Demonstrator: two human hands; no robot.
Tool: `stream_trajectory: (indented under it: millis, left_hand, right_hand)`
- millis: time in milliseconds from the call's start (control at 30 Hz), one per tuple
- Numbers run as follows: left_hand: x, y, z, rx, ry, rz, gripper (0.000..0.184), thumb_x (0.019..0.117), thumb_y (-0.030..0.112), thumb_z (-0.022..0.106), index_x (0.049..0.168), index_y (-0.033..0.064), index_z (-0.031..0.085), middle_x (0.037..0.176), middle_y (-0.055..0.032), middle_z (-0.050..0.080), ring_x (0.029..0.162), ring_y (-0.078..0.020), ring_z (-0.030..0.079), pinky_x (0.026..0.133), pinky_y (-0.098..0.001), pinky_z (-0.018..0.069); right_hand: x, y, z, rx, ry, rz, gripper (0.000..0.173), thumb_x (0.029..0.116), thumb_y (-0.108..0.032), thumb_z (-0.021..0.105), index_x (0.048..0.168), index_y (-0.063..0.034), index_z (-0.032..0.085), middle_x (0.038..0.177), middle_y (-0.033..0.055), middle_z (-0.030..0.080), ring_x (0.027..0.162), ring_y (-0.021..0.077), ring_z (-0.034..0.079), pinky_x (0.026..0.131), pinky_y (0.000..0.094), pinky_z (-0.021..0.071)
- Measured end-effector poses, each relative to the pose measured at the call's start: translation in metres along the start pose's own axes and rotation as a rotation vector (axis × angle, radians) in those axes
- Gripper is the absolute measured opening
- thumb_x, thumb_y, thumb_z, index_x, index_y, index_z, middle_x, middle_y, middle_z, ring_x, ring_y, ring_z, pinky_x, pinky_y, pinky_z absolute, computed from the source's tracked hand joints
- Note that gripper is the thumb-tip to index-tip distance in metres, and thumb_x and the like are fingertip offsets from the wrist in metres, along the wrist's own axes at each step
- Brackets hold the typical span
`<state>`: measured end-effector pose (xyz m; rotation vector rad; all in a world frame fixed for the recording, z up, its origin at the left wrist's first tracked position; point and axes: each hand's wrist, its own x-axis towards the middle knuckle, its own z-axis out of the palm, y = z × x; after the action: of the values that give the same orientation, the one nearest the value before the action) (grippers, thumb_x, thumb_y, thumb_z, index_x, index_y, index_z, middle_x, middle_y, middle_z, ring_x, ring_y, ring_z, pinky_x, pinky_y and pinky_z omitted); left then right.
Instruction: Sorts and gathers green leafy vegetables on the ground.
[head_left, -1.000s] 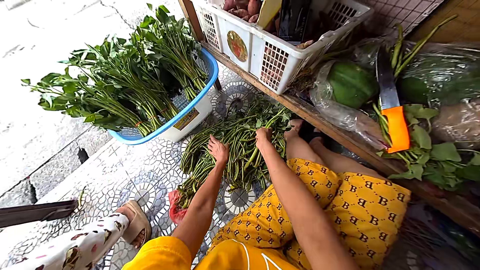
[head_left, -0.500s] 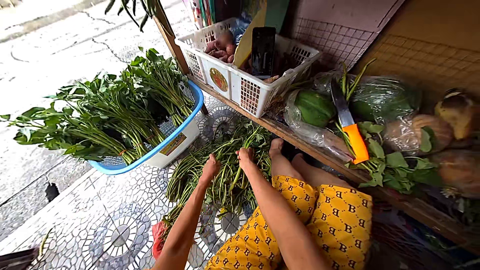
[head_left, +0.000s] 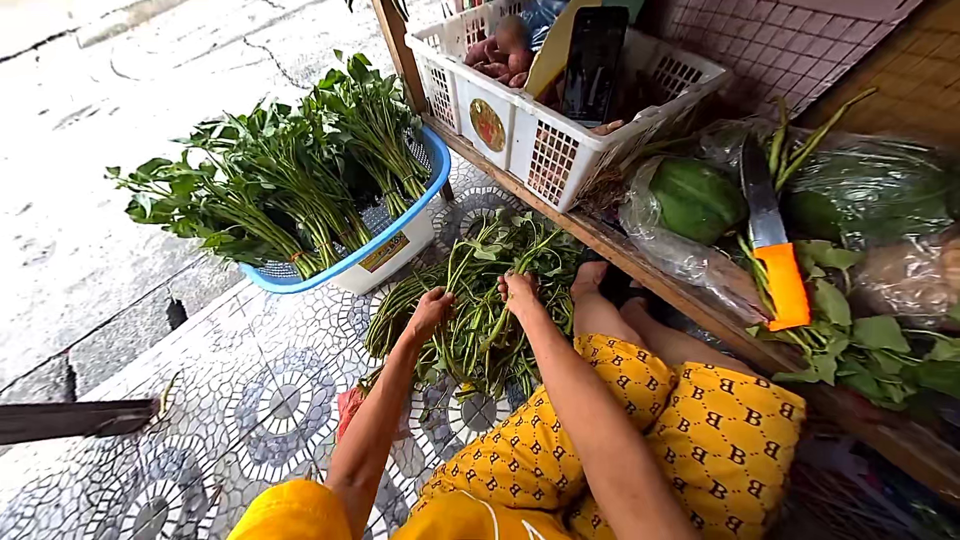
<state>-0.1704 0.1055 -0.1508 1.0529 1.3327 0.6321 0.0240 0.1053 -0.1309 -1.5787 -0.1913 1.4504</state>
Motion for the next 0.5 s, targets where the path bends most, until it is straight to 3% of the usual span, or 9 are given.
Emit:
stream_trajectory:
  millis: [100, 200, 333, 500]
  left_hand:
    - [0.004, -0.001, 0.01, -0.21, 0.018, -0.035, 0.022, 0.1105, 0.01, 0.042, 0.126, -0.0017, 0.052, 0.095, -0.0077, 0.067, 0.073, -0.0115, 0.066, 0.069, -0.0259, 0.0575]
    - [0.007, 0.003, 0.021, -0.252, 0.002, -0.025, 0.021, 0.1105, 0.009, 0.041, 0.123, -0.002, 0.054, 0.095, -0.0071, 0.067, 0.073, -0.0107, 0.066, 0.068, -0.024, 0.0567]
    - [0.011, 0.008, 0.036, -0.337, 0.04, -0.026, 0.019, 0.1107, 0.008, 0.04, 0.12, -0.0017, 0.054, 0.088, -0.0061, 0.063, 0.064, -0.0084, 0.061, 0.059, -0.0207, 0.054]
    - [0.018, 0.006, 0.041, -0.392, 0.031, -0.008, 0.017, 0.1107, 0.006, 0.036, 0.113, 0.0015, 0.053, 0.08, -0.0026, 0.058, 0.06, -0.0072, 0.057, 0.059, -0.0198, 0.0533]
  right_hand:
    - [0.002, 0.006, 0.003, 0.047, -0.058, -0.031, 0.026, 0.1013, 0.002, 0.058, 0.126, -0.0006, 0.05, 0.093, 0.0105, 0.059, 0.064, 0.0116, 0.053, 0.055, 0.0244, 0.0449]
    - [0.0, 0.009, 0.007, 0.042, -0.135, -0.067, 0.03, 0.0972, 0.002, 0.065, 0.124, 0.0004, 0.052, 0.095, 0.0104, 0.059, 0.064, 0.011, 0.053, 0.056, 0.0238, 0.0465]
    - [-0.002, 0.015, 0.013, 0.01, -0.168, -0.101, 0.023, 0.1016, -0.001, 0.06, 0.123, 0.001, 0.053, 0.095, 0.0101, 0.063, 0.065, 0.0092, 0.054, 0.056, 0.0223, 0.0451]
    - [-0.006, 0.018, 0.017, 0.065, -0.136, -0.089, 0.023, 0.1027, -0.003, 0.06, 0.124, 0.0015, 0.053, 0.096, 0.0113, 0.064, 0.066, 0.0101, 0.055, 0.057, 0.0223, 0.0449]
